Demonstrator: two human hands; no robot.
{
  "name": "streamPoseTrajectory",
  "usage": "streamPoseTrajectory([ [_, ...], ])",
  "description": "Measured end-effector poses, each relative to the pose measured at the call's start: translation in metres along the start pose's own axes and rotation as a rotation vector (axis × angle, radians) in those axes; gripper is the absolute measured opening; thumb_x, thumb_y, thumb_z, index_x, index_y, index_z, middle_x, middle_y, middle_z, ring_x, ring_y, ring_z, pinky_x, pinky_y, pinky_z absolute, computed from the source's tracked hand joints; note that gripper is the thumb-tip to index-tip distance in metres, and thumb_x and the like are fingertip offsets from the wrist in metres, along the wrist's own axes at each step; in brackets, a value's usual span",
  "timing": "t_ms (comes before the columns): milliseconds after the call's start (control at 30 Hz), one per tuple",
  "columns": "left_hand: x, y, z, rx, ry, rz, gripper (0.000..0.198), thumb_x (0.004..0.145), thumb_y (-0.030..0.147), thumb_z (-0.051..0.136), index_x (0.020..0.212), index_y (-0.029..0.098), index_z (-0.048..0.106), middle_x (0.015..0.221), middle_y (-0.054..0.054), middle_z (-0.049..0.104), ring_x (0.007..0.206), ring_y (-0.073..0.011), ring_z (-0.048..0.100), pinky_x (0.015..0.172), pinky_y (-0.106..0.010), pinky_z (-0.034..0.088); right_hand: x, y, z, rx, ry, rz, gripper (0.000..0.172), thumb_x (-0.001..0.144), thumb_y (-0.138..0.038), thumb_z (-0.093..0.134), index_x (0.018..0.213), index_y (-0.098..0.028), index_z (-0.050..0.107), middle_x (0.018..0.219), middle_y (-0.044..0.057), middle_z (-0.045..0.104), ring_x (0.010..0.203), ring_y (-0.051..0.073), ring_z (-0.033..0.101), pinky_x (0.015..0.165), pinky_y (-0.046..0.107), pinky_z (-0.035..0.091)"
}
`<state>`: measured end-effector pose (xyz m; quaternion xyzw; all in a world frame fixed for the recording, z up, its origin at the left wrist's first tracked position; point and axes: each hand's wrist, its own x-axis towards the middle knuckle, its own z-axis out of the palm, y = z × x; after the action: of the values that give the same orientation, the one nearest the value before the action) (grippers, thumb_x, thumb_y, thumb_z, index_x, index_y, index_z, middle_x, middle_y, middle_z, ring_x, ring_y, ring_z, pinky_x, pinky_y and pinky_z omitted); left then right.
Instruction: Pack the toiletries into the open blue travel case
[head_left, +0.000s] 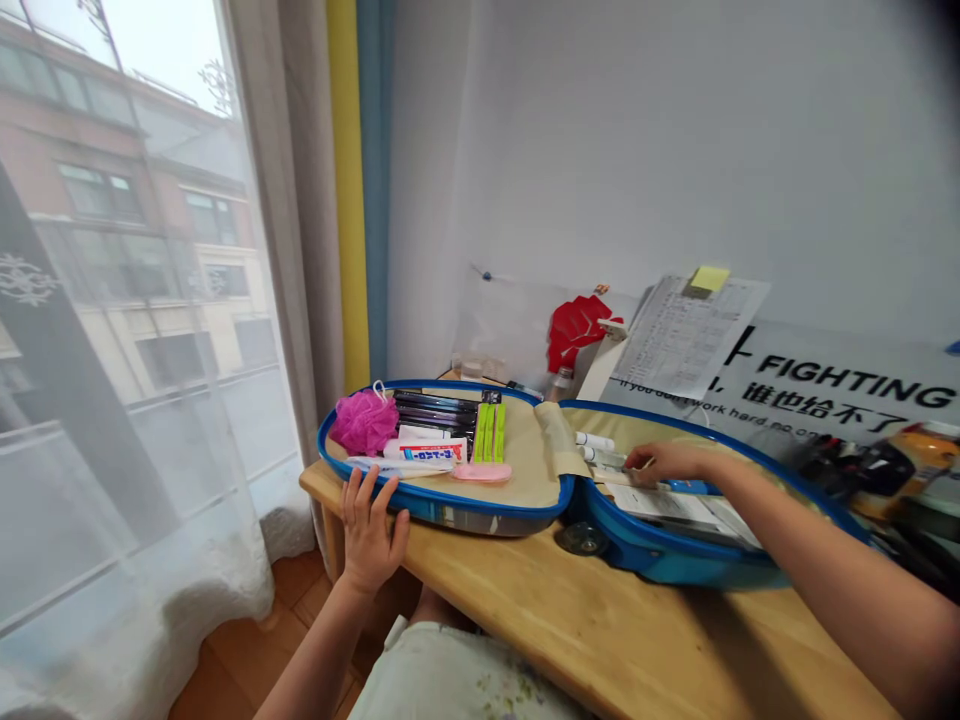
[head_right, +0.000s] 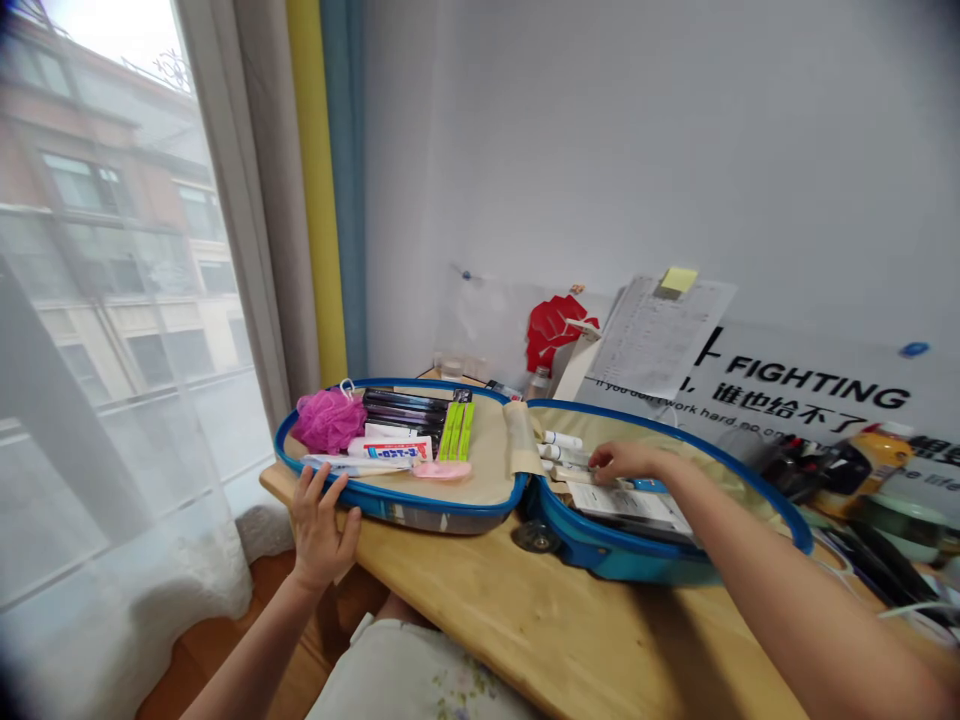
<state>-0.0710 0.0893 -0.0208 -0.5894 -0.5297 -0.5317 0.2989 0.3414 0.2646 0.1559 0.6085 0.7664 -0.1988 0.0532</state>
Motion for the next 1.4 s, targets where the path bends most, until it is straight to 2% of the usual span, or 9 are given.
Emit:
streamPoseTrajectory([
  [100,-0.001,-0.001,0.000,0.007,-0.005,0.007,0.054,0.086,0.021,0.050,0.138,0.022,0.036,0.146,-0.014,0.034,0.140,-0.0328,0.020,0.110,-0.055,0.022,-0.001,0.014,0.006,0.055,-0.043,0.008,0.008,0.079,-0.019,0.063,0.087,-0.018,0.066,0.096,0.003,0.068,0.087,0.011,0.062,0.086,0.030,0.047],
  [300,-0.001,-0.002,0.000,0.001,-0.007,0.011,0.054,0.086,0.021,0.049,0.138,0.021,0.036,0.146,-0.014,0.033,0.140,-0.0334,0.019,0.110,-0.057,0.021,0.004,0.026,0.010,0.156,-0.070,-0.028,0.021,0.068,-0.013,0.065,0.089,-0.017,0.067,0.096,0.005,0.070,0.089,0.014,0.063,0.088,0.030,0.045],
  [633,0.003,0.000,-0.001,0.006,0.003,0.044,0.055,0.086,0.019,0.050,0.139,0.020,0.035,0.147,-0.014,0.032,0.141,-0.0315,0.019,0.112,-0.054,0.020,0.004,0.025,0.005,0.234,-0.055,-0.046,0.028,0.050,-0.036,0.072,0.074,-0.020,0.070,0.082,0.009,0.068,0.083,0.022,0.059,0.077,0.029,0.043],
  [767,0.004,0.002,-0.002,0.012,0.005,0.037,0.053,0.086,0.019,0.050,0.137,0.019,0.036,0.146,-0.014,0.033,0.141,-0.0310,0.018,0.112,-0.052,0.020,-0.012,0.020,-0.006,0.297,-0.079,-0.024,0.042,0.052,-0.049,0.071,0.081,-0.020,0.068,0.080,0.008,0.064,0.075,0.019,0.056,0.064,0.029,0.043],
  [867,0.003,0.002,-0.002,0.016,0.003,0.031,0.053,0.086,0.019,0.050,0.137,0.019,0.036,0.146,-0.014,0.033,0.141,-0.0308,0.017,0.112,-0.052,0.021,-0.026,0.011,-0.015,0.380,-0.063,-0.046,0.047,0.056,-0.059,0.067,0.084,-0.021,0.063,0.083,0.008,0.061,0.072,0.016,0.054,0.061,0.027,0.043],
  [1000,0.002,0.003,-0.001,0.013,0.001,0.011,0.054,0.085,0.020,0.050,0.137,0.020,0.037,0.147,-0.013,0.033,0.141,-0.0315,0.019,0.111,-0.052,0.021,-0.035,-0.018,-0.024,0.480,0.010,-0.154,0.051,0.062,-0.068,0.059,0.080,-0.020,0.056,0.088,0.008,0.058,0.063,0.010,0.047,0.062,0.027,0.044],
  [1133,0.001,0.002,-0.001,0.010,0.004,0.008,0.053,0.085,0.020,0.050,0.137,0.020,0.037,0.147,-0.013,0.034,0.141,-0.0314,0.019,0.111,-0.052,0.022,-0.030,-0.075,-0.019,0.506,0.024,-0.286,0.051,0.067,-0.068,0.055,0.082,-0.019,0.054,0.076,0.002,0.054,0.059,0.008,0.045,0.059,0.025,0.042],
  [1267,0.001,0.001,0.000,0.008,0.007,0.022,0.053,0.085,0.020,0.050,0.137,0.020,0.037,0.147,-0.013,0.033,0.141,-0.0311,0.018,0.112,-0.052,0.021,-0.013,-0.144,0.006,0.476,-0.021,-0.391,0.046,0.074,-0.063,0.054,0.085,-0.018,0.053,0.080,0.001,0.058,0.060,0.007,0.048,0.056,0.021,0.041],
  [1400,0.002,0.001,-0.001,0.022,0.006,0.023,0.054,0.085,0.020,0.050,0.137,0.020,0.037,0.147,-0.013,0.033,0.141,-0.0314,0.019,0.111,-0.052,0.021,0.007,-0.205,0.040,0.421,-0.104,-0.426,0.041,0.085,-0.057,0.044,0.081,-0.018,0.053,0.079,0.002,0.062,0.056,0.006,0.050,0.050,0.019,0.039],
])
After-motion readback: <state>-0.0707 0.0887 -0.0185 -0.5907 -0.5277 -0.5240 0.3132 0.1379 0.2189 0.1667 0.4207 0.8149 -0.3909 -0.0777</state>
